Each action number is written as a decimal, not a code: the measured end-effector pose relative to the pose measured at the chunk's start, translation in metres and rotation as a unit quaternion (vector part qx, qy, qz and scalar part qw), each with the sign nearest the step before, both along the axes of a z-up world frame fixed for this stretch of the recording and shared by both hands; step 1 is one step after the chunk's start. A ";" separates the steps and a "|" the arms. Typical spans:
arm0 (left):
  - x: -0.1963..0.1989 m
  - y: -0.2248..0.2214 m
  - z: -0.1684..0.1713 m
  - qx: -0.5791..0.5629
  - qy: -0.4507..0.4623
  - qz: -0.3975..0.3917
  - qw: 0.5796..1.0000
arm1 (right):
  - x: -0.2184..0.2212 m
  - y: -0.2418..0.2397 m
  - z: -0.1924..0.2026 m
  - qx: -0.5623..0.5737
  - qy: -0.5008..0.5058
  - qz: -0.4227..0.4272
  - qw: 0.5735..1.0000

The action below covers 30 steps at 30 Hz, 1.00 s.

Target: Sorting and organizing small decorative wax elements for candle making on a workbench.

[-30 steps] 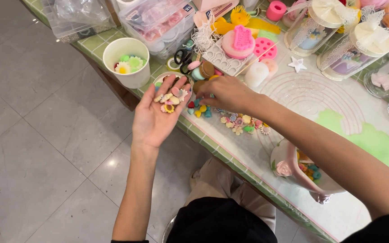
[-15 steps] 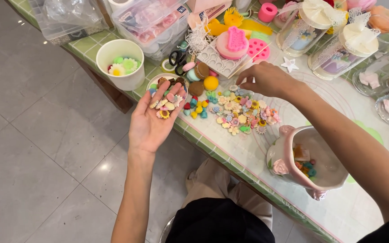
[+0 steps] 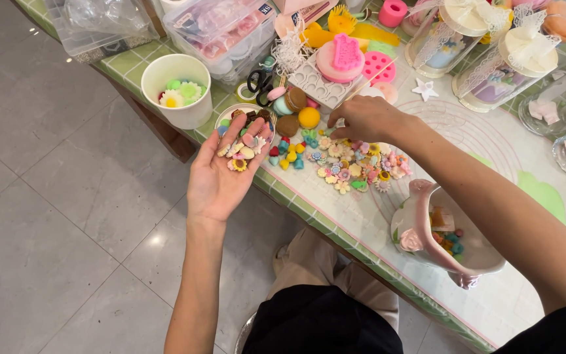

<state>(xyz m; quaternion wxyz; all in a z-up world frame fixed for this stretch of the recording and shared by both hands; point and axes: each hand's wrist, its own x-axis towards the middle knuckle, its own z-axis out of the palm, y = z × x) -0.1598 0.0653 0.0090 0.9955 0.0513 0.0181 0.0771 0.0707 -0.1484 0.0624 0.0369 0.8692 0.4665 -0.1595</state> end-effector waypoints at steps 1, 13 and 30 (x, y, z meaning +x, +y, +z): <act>-0.002 0.001 0.000 0.004 -0.005 0.001 1.000 | -0.001 0.001 0.002 -0.010 -0.002 -0.002 1.000; -0.025 0.029 -0.001 -0.005 0.006 0.039 0.999 | -0.014 0.015 0.043 0.105 0.114 -0.067 0.986; -0.033 0.029 -0.011 -0.008 -0.005 0.051 0.999 | -0.070 0.099 0.011 0.185 -0.030 0.192 0.963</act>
